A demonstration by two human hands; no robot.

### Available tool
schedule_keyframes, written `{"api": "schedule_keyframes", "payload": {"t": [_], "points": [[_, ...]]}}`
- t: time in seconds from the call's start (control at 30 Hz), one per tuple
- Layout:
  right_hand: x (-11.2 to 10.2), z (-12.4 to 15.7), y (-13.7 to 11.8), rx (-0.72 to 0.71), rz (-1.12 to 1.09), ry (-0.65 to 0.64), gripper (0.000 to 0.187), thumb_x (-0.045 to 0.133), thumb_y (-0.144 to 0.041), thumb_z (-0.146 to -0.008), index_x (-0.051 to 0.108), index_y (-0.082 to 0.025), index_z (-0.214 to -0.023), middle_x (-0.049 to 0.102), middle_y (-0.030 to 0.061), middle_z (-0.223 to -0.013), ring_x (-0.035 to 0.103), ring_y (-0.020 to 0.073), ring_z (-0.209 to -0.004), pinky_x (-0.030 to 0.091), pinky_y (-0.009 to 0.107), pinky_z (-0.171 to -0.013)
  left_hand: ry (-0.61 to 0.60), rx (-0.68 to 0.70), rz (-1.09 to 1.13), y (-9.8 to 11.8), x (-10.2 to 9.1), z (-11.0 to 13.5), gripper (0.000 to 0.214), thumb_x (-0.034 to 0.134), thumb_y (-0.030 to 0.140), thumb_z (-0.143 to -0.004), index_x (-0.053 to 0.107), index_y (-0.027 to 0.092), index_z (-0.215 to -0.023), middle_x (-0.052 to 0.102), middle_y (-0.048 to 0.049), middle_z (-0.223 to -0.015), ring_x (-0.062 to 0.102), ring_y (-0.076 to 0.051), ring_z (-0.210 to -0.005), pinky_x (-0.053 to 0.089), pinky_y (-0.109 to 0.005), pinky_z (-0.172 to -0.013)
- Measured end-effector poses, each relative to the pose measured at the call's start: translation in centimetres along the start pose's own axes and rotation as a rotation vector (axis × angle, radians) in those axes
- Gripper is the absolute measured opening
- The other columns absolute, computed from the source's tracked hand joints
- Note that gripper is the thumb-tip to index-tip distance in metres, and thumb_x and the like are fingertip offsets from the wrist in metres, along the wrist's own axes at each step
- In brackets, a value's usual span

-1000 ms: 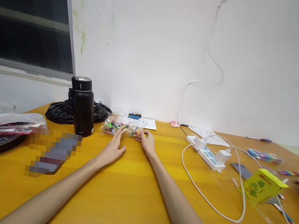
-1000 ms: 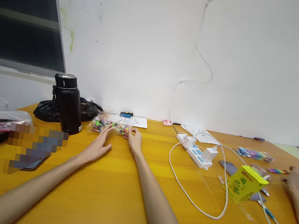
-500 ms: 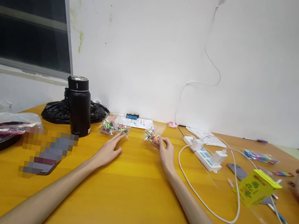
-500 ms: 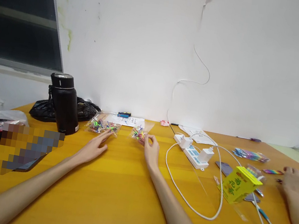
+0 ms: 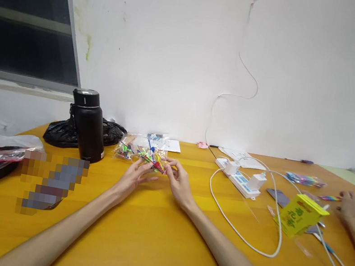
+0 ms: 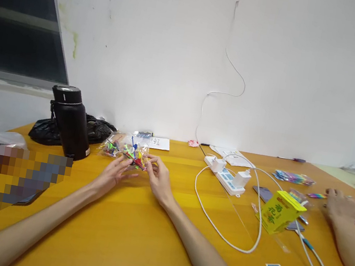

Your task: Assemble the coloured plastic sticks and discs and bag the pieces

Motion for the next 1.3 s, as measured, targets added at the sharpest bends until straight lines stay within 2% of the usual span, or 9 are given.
{"api": "schedule_keyframes", "payload": {"t": [0.1,0.17,0.27,0.37,0.53,0.83,1.07,1.23,1.3], "points": [[0.2,-0.1,0.0,-0.025,0.09,-0.056,0.023,0.054,-0.043,-0.099,0.062,-0.021,-0.096,0.068,0.0072,-0.115,0.065,0.0208,-0.106,0.052,0.033,-0.092,0.046,0.018,-0.021,-0.1,-0.5,0.0,0.044,0.079,0.036,-0.08,0.06,0.019,-0.117,0.067,-0.0095,-0.126,0.064,-0.025,-0.116,0.057,-0.042,-0.098],[-0.5,-0.3,0.4,-0.014,0.155,-0.046,0.023,0.053,-0.043,-0.099,0.064,-0.022,-0.099,0.068,0.0063,-0.11,0.064,0.0208,-0.105,0.05,0.034,-0.092,0.059,0.041,-0.067,-0.2,-0.9,-0.1,0.048,0.081,0.036,-0.078,0.059,0.021,-0.118,0.068,-0.0088,-0.124,0.066,-0.025,-0.114,0.058,-0.042,-0.096],[-2.4,-0.7,0.5,-0.007,0.189,0.042,0.024,0.051,-0.041,-0.1,0.062,-0.022,-0.109,0.066,0.006,-0.115,0.062,0.0204,-0.107,0.047,0.035,-0.095,0.073,0.065,-0.179,-0.3,-1.3,-0.3,0.057,0.084,0.037,-0.073,0.056,0.022,-0.12,0.069,-0.0094,-0.123,0.066,-0.027,-0.116,0.056,-0.043,-0.097],[-3.9,-1.1,-0.4,-0.054,0.191,0.13,0.026,0.052,-0.038,-0.099,0.057,-0.023,-0.12,0.064,0.007,-0.124,0.059,0.0204,-0.111,0.046,0.036,-0.098,0.062,0.101,-0.323,0.0,-1.1,-0.2,0.059,0.085,0.036,-0.071,0.056,0.02,-0.12,0.07,-0.0106,-0.12,0.066,-0.027,-0.115,0.05,-0.041,-0.104],[-4.1,-1.2,-2.5,-0.132,0.212,0.146,0.036,0.057,-0.033,-0.097,0.053,-0.026,-0.132,0.061,0.0079,-0.132,0.056,0.0228,-0.122,0.043,0.039,-0.104,-0.033,0.202,-0.456,1.0,0.2,0.2,0.048,0.08,0.035,-0.077,0.058,0.02,-0.118,0.069,-0.0109,-0.122,0.065,-0.025,-0.116,0.049,-0.037,-0.102],[-3.7,-0.6,-5.4,-0.254,0.401,0.18,0.037,0.059,-0.017,-0.091,0.059,-0.025,-0.127,0.067,0.0046,-0.107,0.057,0.0226,-0.108,0.042,0.041,-0.103,-0.037,0.274,-0.528,2.2,0.7,0.6,0.042,0.077,0.036,-0.08,0.06,0.02,-0.115,0.067,-0.0128,-0.128,0.062,-0.028,-0.122,0.051,-0.038,-0.099],[-2.1,0.1,-7.0,-0.384,0.6,0.118,0.019,0.061,-0.021,-0.093,0.069,-0.027,-0.109,0.067,0.0045,-0.099,0.057,0.0241,-0.1,0.043,0.041,-0.095,0.003,0.335,-0.526,2.4,-0.2,0.6,0.032,0.075,0.032,-0.081,0.063,0.021,-0.108,0.068,-0.0092,-0.123,0.061,-0.026,-0.123,0.052,-0.037,-0.098],[-2.3,0.3,-7.4,-0.385,0.567,0.141,0.014,0.057,-0.025,-0.097,0.07,-0.024,-0.1,0.068,0.0054,-0.1,0.06,0.0235,-0.101,0.044,0.041,-0.094,-0.008,0.349,-0.571,2.6,-0.4,0.4,0.031,0.075,0.031,-0.081,0.065,0.02,-0.108,0.068,-0.0093,-0.123,0.061,-0.026,-0.122,0.049,-0.04,-0.104],[-2.9,0.1,-7.1,-0.34,0.498,0.163,0.014,0.055,-0.027,-0.098,0.069,-0.023,-0.097,0.069,0.0054,-0.098,0.062,0.0225,-0.099,0.046,0.039,-0.093,-0.009,0.309,-0.558,2.6,-0.4,0.3,0.04,0.078,0.033,-0.078,0.064,0.021,-0.112,0.069,-0.01,-0.123,0.062,-0.027,-0.121,0.049,-0.041,-0.104]]}}
Point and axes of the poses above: each hand's wrist, its own z-axis away from the middle knuckle, its own x-axis out of the palm, y = z × x, the point moved 9 cm from there along -z, towards the middle knuckle
